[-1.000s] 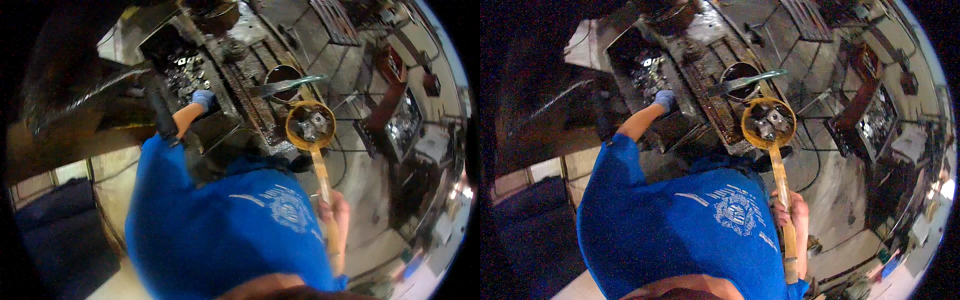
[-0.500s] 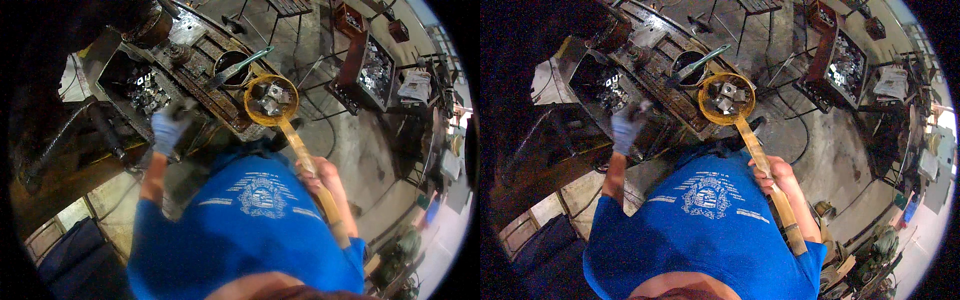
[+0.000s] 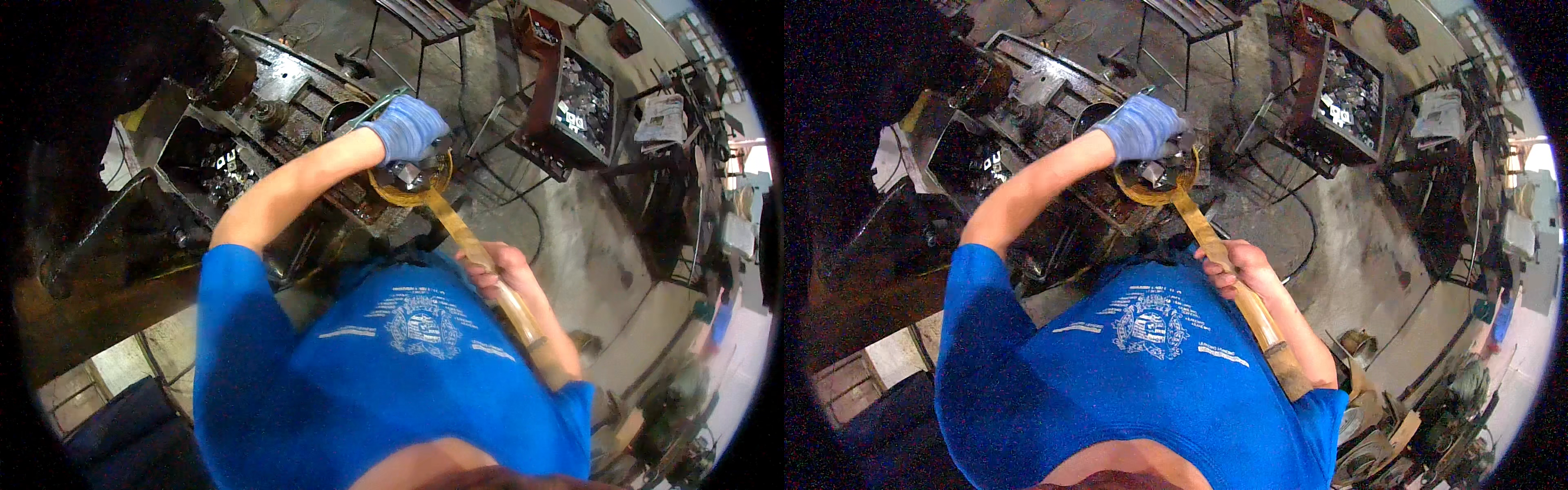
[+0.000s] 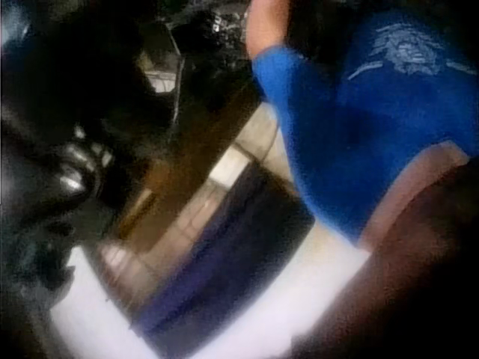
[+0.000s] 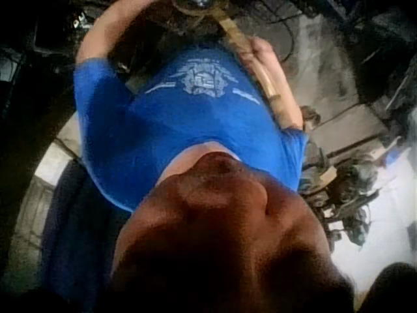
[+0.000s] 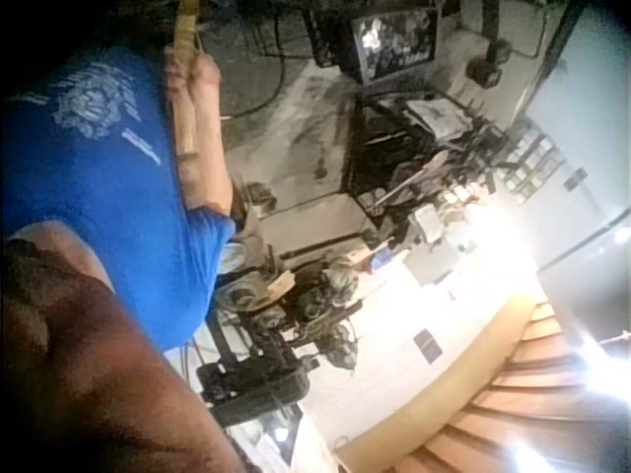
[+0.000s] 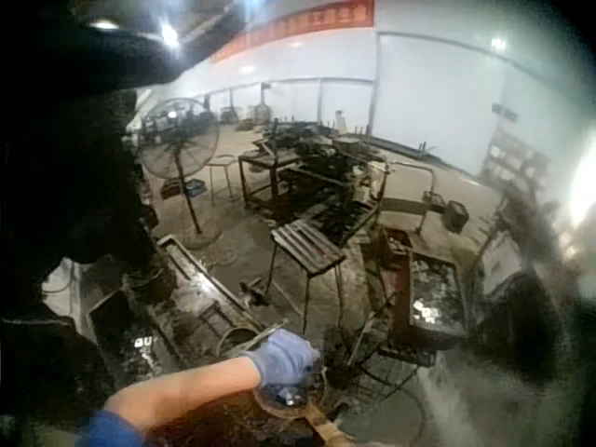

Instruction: The person uses a wooden-handled strainer to scoop small metal pieces from a container of dark liquid and transfers them into a metal tray. The person repeats this scooping and transferring process multiple times, moving between the liquid container and the tray.

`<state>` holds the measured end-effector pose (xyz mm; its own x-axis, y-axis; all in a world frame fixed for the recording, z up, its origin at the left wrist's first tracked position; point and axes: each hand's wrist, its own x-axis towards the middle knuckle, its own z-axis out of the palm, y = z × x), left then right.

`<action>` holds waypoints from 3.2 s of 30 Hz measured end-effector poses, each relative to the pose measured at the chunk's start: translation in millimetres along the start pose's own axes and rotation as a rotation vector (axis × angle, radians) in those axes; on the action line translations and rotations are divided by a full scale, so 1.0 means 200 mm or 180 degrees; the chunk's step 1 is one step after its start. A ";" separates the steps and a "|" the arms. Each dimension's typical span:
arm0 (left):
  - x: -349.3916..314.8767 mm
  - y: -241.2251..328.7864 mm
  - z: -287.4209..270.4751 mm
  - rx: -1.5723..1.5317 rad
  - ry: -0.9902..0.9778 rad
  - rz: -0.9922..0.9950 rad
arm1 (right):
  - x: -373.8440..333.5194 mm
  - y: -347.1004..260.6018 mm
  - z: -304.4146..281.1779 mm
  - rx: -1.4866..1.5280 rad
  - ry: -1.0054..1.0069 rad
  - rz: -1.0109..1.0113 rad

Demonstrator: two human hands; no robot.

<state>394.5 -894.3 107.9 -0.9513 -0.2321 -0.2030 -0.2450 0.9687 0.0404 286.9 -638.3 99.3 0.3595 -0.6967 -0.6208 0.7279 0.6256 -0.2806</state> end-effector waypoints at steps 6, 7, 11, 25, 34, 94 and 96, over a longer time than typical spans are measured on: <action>0.03 0.04 0.00 0.0273 -0.0506 -0.0041 | -0.01 -0.02 -0.01 -0.0088 -0.0041 0.0002; 0.04 0.03 0.00 0.0302 -0.0518 -0.0149 | -0.01 -0.03 -0.01 -0.0007 -0.0103 0.0040; 0.04 0.00 -0.03 0.0211 -0.0354 -0.0229 | 0.00 -0.05 -0.03 0.0102 -0.0120 0.0150; -0.10 0.16 0.23 -0.0206 0.1032 -0.0034 | 0.04 -0.03 0.03 -0.0083 -0.0001 0.0290; -1.16 -0.34 0.32 -0.1705 0.2968 -0.2592 | 0.04 0.04 0.12 -0.0237 0.0010 0.0030; -1.35 -0.66 1.31 0.0551 -0.2687 0.0530 | 0.00 0.01 0.20 -0.0124 0.0595 0.0175; -1.42 -0.67 1.33 0.0348 -0.2255 0.0224 | 0.00 0.00 0.18 -0.0179 0.0536 0.0160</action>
<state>746.1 -934.2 -99.9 -0.6050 -0.0917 -0.7909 -0.1322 0.9911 -0.0138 308.6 -651.1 125.6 0.2883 -0.5985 -0.7474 0.6760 0.6801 -0.2838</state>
